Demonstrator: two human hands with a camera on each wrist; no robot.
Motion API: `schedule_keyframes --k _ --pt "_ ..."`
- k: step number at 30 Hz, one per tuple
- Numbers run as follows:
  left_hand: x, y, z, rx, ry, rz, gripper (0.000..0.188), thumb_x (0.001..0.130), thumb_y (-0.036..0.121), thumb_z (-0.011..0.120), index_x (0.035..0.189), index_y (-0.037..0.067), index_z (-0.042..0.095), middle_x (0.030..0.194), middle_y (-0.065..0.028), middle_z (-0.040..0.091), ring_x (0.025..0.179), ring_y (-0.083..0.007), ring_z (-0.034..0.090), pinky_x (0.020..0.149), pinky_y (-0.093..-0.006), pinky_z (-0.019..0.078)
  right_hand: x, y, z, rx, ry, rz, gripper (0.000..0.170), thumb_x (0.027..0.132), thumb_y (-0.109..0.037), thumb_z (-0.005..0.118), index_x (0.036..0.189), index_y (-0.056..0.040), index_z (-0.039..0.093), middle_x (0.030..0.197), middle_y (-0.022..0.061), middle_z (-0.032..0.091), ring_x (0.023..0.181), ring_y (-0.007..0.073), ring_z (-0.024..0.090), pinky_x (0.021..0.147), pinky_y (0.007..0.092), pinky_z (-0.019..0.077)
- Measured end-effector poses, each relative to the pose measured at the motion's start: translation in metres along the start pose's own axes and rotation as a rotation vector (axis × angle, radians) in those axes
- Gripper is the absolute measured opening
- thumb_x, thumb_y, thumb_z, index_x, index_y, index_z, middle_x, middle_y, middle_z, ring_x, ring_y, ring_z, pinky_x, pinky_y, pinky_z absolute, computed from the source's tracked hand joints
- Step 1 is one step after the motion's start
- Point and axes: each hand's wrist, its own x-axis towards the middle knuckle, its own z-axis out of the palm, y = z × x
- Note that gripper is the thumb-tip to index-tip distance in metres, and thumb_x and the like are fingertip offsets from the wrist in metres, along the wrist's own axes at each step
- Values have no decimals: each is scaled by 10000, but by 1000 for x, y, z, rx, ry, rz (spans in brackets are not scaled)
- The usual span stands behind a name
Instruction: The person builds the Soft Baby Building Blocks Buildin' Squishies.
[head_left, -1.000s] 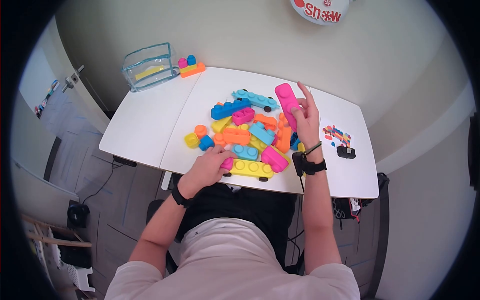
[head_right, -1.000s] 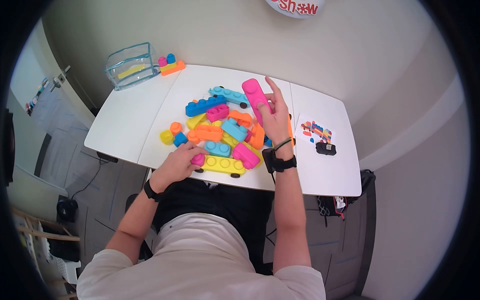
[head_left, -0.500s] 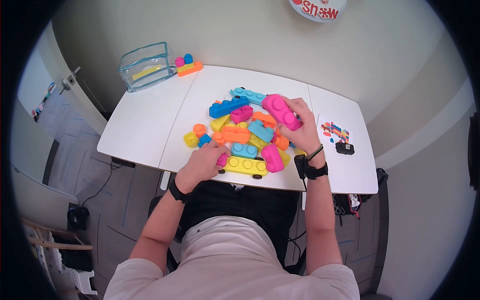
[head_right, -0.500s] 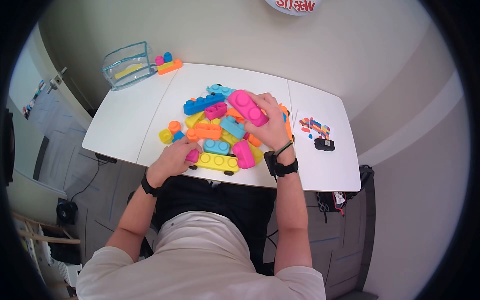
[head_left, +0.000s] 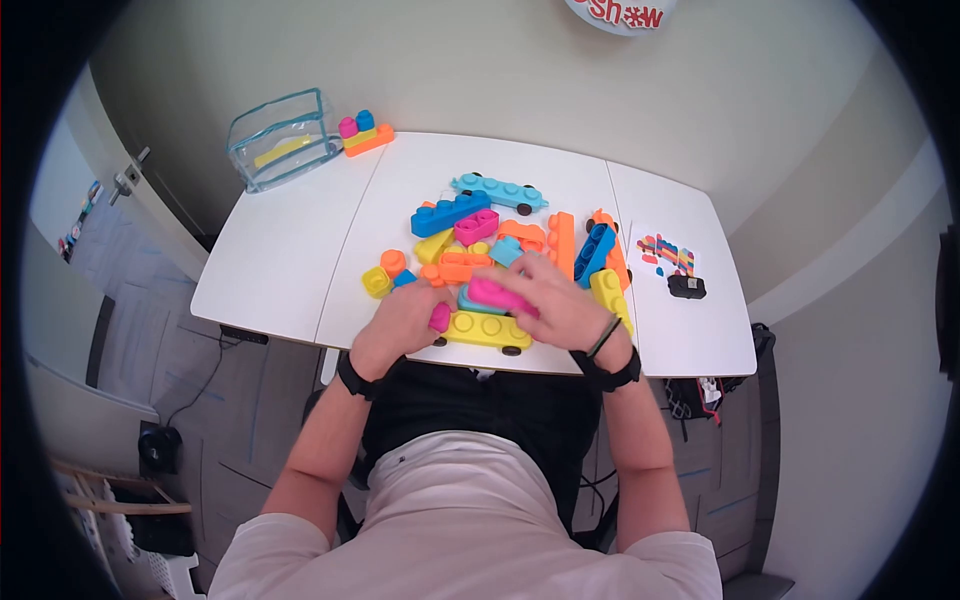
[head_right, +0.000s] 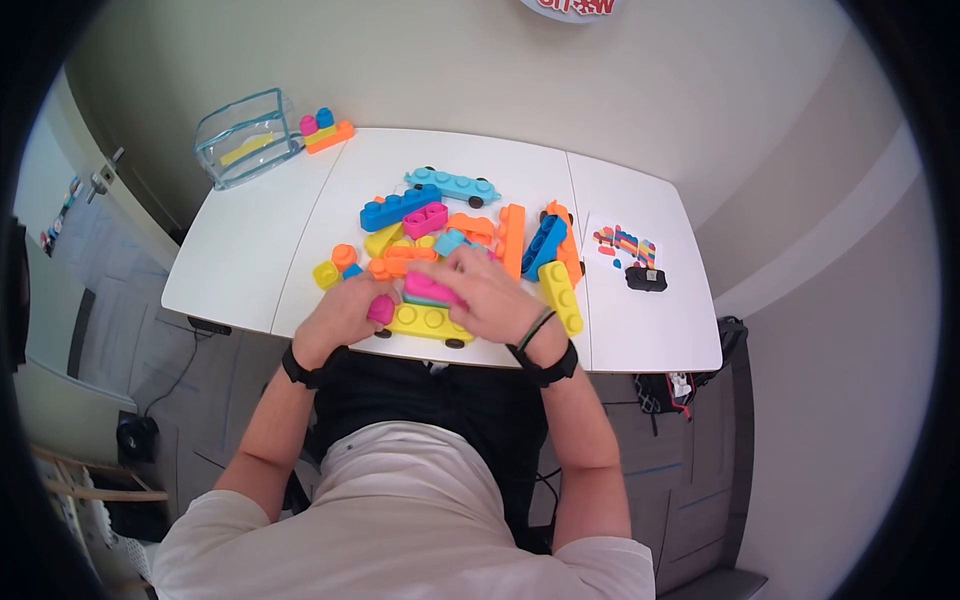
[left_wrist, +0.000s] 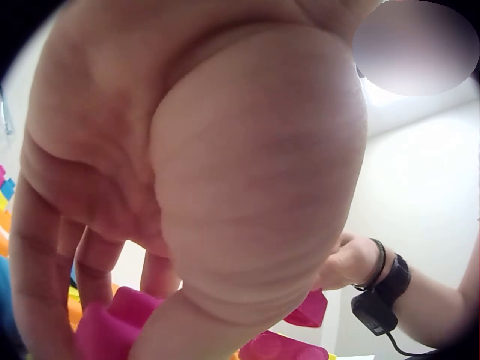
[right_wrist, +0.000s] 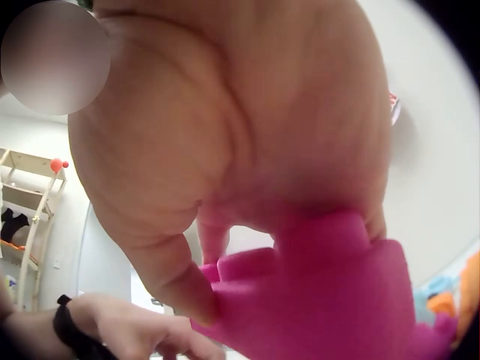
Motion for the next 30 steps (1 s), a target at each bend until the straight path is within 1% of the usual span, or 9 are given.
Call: schedule_keyframes --k 3,8,11,13,18,20,21,23,30 --pt "3 -1 -2 4 -50 -30 441 714 21 890 1124 124 765 1132 -170 737 1075 -406 711 909 -489 581 0 -8 18 124 -103 60 823 869 30 721 1616 -275 558 1161 179 589 1129 395 604 1001 476 524" --pt "4 -2 -4 9 -37 -48 435 700 4 882 1104 115 765 1058 -176 743 1041 -408 715 904 -489 581 -1 -16 17 104 -35 115 744 885 4 762 1557 -277 610 1150 143 611 1142 381 616 1019 475 515" --pt "2 -4 -9 -15 -48 -86 414 701 -2 880 1081 110 763 1049 -175 743 1040 -407 714 901 -485 582 -6 -6 11 -283 35 203 601 880 -13 760 1427 -256 709 1186 120 629 1153 351 625 1005 446 518" --pt "1 -4 -13 -25 -79 -121 400 701 -5 879 1067 108 762 1062 -172 742 1048 -405 712 899 -481 582 -5 2 1 -673 220 126 476 865 -19 753 1294 -222 777 1227 102 643 1166 324 633 1000 428 513" --pt "3 -4 -18 20 -146 -181 399 705 0 889 1069 119 780 1117 -153 742 1091 -390 706 909 -475 582 0 -19 -5 -385 304 167 518 864 7 773 1348 -177 771 1194 79 683 1113 326 684 919 456 576" --pt "1 0 -21 43 -122 -155 362 726 27 887 1059 127 788 1083 -144 752 1071 -379 720 889 -477 587 2 -29 0 378 30 241 590 831 -36 841 1398 -169 750 1201 96 708 1108 357 707 913 450 590" --pt "0 1 -21 64 -97 -129 325 747 53 885 1049 135 796 1049 -134 762 1052 -367 734 868 -479 591 3 -27 11 379 34 242 590 831 -36 841 1398 -169 750 1201 96 708 1108 357 707 913 450 590" --pt "0 -2 -19 75 -96 -129 361 722 60 908 1057 138 799 1052 -129 764 1053 -363 734 867 -478 593 7 -23 32 -56 22 114 628 795 -79 893 1400 -153 742 1228 114 728 1106 367 722 892 447 606" --pt "1 -11 -13 130 -152 -116 474 690 148 967 1131 116 797 1130 -132 758 1111 -364 712 925 -471 585 9 -21 53 -64 -18 144 489 824 -104 872 1304 -144 788 1257 54 749 1151 319 716 910 452 597"
